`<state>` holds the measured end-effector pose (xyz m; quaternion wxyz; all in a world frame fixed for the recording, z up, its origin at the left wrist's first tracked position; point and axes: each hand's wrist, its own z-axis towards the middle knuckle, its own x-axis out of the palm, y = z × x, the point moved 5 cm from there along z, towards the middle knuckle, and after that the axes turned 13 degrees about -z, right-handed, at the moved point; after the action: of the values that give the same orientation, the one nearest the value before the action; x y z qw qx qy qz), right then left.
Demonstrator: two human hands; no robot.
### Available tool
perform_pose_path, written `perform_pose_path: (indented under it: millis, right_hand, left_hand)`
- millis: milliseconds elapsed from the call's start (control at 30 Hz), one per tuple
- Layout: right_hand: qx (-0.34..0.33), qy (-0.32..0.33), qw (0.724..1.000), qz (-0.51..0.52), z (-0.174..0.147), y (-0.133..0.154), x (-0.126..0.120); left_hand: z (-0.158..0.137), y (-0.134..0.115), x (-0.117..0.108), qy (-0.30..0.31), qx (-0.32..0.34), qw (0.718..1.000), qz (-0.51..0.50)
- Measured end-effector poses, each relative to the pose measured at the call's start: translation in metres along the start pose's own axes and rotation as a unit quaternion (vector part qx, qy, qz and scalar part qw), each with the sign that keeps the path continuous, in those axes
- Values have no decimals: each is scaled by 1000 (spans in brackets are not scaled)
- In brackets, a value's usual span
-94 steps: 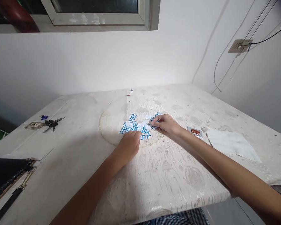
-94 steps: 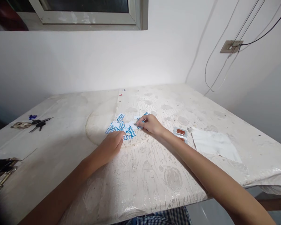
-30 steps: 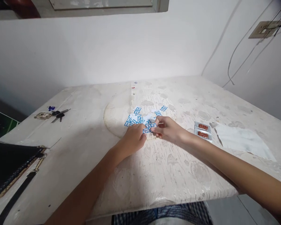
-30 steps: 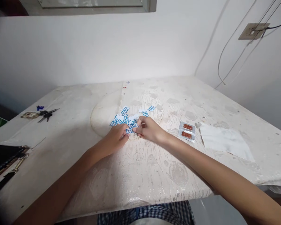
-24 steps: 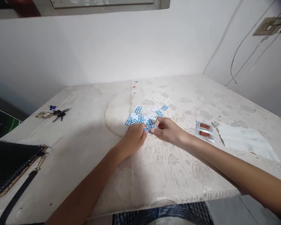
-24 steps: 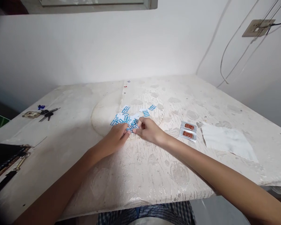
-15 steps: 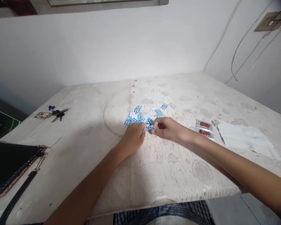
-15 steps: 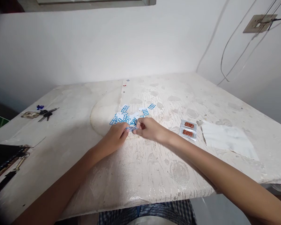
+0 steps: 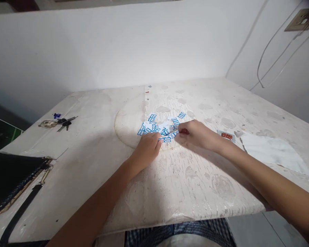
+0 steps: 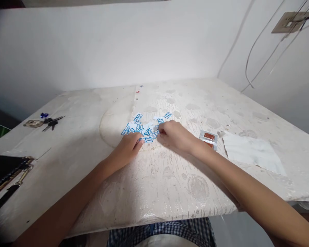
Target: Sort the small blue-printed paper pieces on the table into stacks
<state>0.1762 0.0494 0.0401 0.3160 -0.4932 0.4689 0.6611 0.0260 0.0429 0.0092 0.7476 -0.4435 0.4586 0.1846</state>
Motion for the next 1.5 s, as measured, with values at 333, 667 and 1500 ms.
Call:
perform_pose_path:
  millis: [333, 667, 1500]
  right_hand:
    - [3, 14, 993, 115, 2, 4, 32]
    - [23, -43, 998, 38, 4, 2, 38]
    - [-67, -9, 990, 124, 7, 8, 39]
  left_hand:
    - [-1, -1, -1, -12, 8, 1000, 2]
    - [-2, -2, 4, -12, 20, 999, 28]
    - [-1, -2, 2, -3, 29, 1000, 8]
